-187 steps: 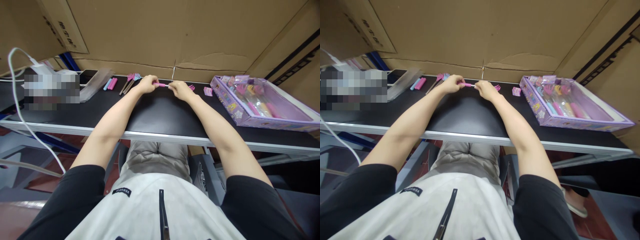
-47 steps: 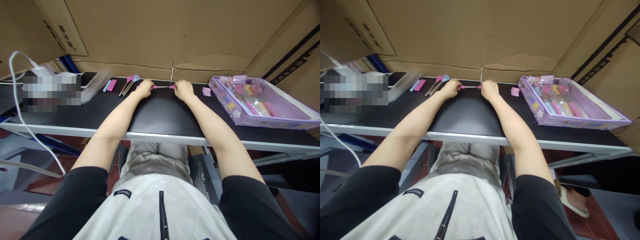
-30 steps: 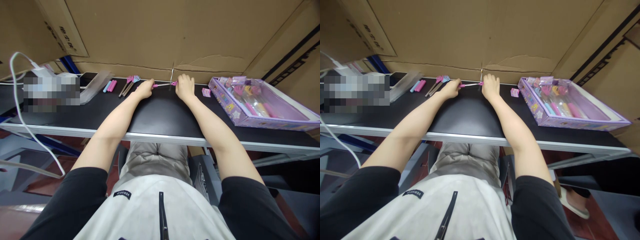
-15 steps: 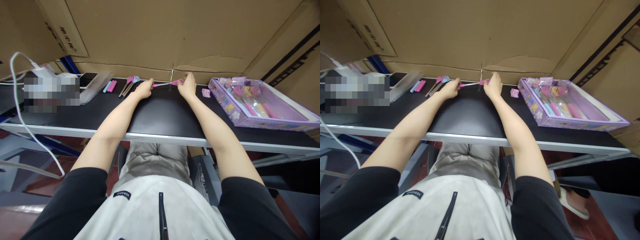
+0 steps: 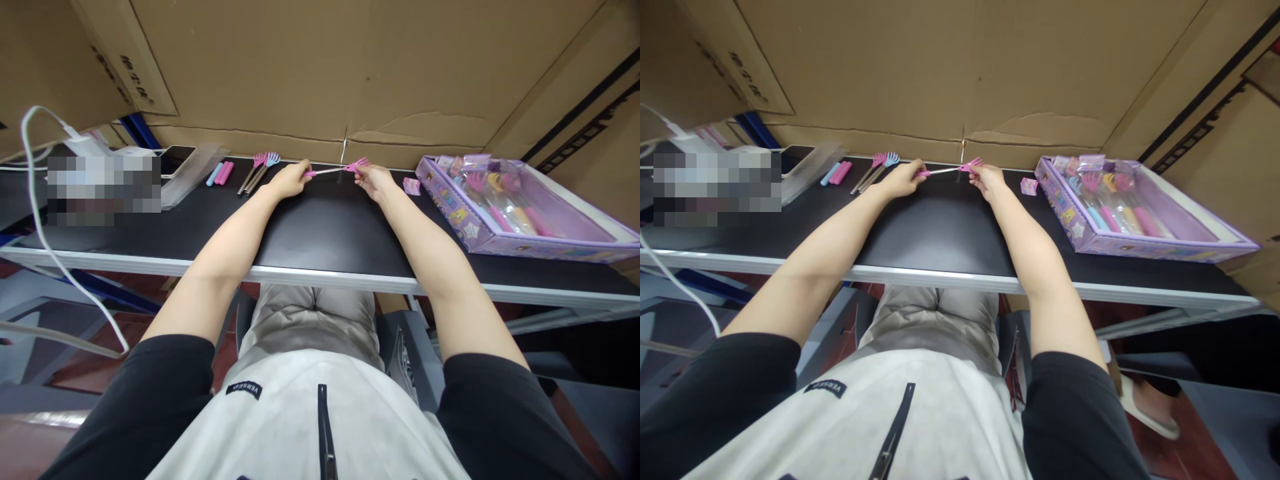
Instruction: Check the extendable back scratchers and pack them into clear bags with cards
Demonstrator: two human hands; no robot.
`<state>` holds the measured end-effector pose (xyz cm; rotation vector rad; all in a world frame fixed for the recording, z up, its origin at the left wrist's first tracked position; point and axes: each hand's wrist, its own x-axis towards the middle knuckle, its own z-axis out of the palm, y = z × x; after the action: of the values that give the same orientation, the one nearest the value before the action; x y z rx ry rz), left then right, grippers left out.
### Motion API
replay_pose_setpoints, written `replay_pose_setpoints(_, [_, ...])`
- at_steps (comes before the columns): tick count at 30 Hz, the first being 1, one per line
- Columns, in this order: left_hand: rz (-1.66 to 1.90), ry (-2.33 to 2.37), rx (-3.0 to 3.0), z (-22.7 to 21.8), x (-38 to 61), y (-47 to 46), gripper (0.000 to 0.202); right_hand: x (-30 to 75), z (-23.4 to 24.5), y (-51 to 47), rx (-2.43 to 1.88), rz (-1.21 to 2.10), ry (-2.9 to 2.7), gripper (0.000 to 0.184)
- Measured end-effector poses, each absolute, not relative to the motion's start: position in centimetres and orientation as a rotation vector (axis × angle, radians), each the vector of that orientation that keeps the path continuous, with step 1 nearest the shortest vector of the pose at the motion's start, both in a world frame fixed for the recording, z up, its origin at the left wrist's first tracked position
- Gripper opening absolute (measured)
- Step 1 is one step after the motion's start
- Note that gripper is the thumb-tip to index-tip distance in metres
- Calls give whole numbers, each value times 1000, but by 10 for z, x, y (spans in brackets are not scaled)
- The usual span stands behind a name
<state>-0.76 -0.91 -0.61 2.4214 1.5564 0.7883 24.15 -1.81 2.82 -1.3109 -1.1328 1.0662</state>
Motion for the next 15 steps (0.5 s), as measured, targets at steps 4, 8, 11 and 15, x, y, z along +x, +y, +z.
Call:
replay_pose_setpoints(4, [780, 1563, 2445, -2, -4, -15, 28, 236, 25, -21, -1259, 1132, -1107, 33])
replay_pose_setpoints(8, [773, 1577, 2451, 0, -1, -18, 27, 232, 26, -26, -1228, 1188, -1044, 35])
replay_pose_setpoints(11, [793, 1535, 2469, -1, 1, -17, 27, 228, 28, -30, -1215, 1222, -1036, 36])
replay_pose_setpoints(15, [814, 1505, 2469, -1, 2, -16, 26, 225, 30, -33, -1218, 1220, -1080, 36])
